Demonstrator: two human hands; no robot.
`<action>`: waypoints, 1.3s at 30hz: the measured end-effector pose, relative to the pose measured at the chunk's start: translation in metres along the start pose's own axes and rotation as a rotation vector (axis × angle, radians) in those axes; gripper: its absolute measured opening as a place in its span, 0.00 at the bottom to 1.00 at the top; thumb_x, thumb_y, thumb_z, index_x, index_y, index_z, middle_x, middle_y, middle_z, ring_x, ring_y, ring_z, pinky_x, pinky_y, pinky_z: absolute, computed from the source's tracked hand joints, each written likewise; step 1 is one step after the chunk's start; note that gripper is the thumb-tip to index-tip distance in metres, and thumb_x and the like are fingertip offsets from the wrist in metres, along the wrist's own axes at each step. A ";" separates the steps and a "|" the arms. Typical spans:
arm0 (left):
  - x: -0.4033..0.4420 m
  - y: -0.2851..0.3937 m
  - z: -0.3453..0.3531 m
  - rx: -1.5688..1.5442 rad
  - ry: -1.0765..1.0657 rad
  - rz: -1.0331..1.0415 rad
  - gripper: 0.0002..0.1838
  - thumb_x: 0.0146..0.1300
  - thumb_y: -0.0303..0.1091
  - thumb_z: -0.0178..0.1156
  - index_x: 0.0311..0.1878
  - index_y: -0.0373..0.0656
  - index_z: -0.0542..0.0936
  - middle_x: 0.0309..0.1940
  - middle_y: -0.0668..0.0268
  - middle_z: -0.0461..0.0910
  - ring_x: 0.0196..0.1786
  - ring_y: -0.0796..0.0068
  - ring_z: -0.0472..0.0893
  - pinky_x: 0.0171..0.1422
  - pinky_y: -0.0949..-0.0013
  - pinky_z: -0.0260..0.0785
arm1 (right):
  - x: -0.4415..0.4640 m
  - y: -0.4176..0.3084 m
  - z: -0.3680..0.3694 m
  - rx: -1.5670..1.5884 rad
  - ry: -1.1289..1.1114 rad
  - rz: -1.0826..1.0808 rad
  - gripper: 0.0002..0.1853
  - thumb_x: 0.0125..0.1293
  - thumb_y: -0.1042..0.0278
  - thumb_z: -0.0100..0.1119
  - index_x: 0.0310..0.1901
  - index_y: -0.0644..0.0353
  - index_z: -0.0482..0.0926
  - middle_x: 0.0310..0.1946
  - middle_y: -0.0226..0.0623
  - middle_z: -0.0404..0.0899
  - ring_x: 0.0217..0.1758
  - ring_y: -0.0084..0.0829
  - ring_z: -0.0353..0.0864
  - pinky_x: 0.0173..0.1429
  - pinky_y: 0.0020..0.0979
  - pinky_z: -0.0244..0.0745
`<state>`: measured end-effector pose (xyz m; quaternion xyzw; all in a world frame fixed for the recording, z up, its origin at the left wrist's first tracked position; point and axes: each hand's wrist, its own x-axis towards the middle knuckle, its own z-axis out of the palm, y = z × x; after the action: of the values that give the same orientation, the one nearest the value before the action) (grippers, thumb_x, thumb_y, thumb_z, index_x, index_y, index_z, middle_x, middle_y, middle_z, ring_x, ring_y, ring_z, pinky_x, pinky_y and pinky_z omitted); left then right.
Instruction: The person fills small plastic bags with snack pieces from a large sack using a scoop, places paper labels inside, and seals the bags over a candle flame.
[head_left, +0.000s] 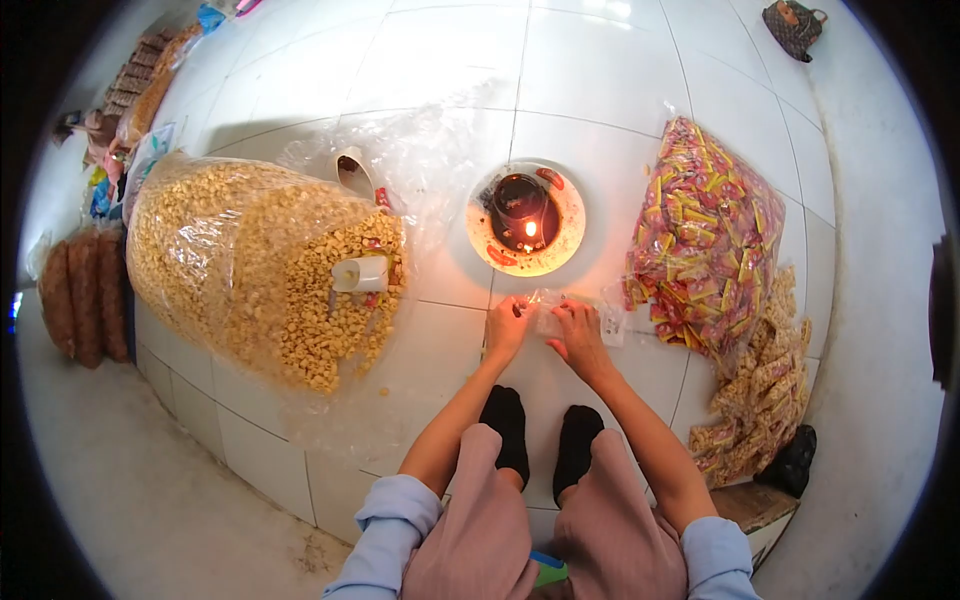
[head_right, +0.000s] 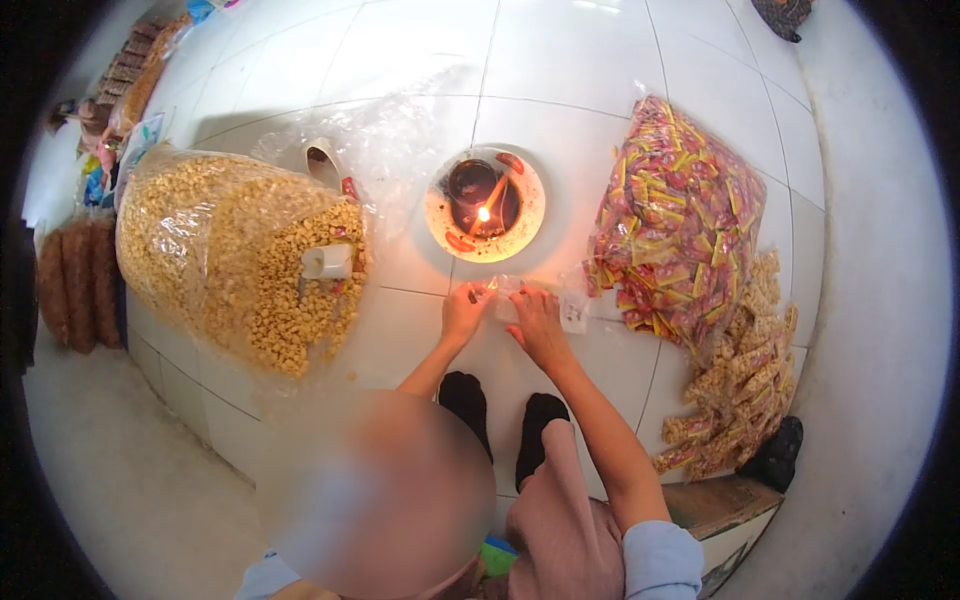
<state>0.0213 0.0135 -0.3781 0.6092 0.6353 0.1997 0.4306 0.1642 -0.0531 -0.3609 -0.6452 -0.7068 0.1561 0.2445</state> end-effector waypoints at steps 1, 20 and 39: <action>0.002 -0.006 0.003 0.001 -0.005 -0.002 0.13 0.50 0.40 0.65 0.32 0.40 0.79 0.24 0.60 0.80 0.27 0.71 0.79 0.31 0.69 0.69 | -0.002 0.002 0.000 -0.064 -0.014 -0.027 0.28 0.42 0.73 0.66 0.49 0.54 0.68 0.49 0.39 0.62 0.55 0.40 0.61 0.55 0.42 0.61; -0.034 0.033 -0.099 -0.969 0.071 -0.082 0.20 0.54 0.19 0.55 0.47 0.43 0.58 0.38 0.64 0.64 0.42 0.62 0.79 0.46 0.66 0.75 | 0.003 -0.019 -0.019 0.024 0.087 0.049 0.18 0.57 0.70 0.55 0.51 0.59 0.69 0.52 0.42 0.66 0.59 0.42 0.62 0.63 0.44 0.58; -0.108 0.232 -0.257 -0.573 0.060 0.519 0.23 0.46 0.29 0.69 0.48 0.42 0.74 0.19 0.75 0.75 0.28 0.90 0.73 0.33 0.84 0.64 | 0.076 -0.203 -0.279 0.693 0.391 0.025 0.05 0.58 0.75 0.55 0.35 0.65 0.78 0.28 0.32 0.80 0.30 0.19 0.76 0.37 0.19 0.70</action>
<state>-0.0542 0.0218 -0.0239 0.5985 0.3908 0.4893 0.4997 0.1437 -0.0284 -0.0093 -0.5505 -0.5445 0.2626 0.5757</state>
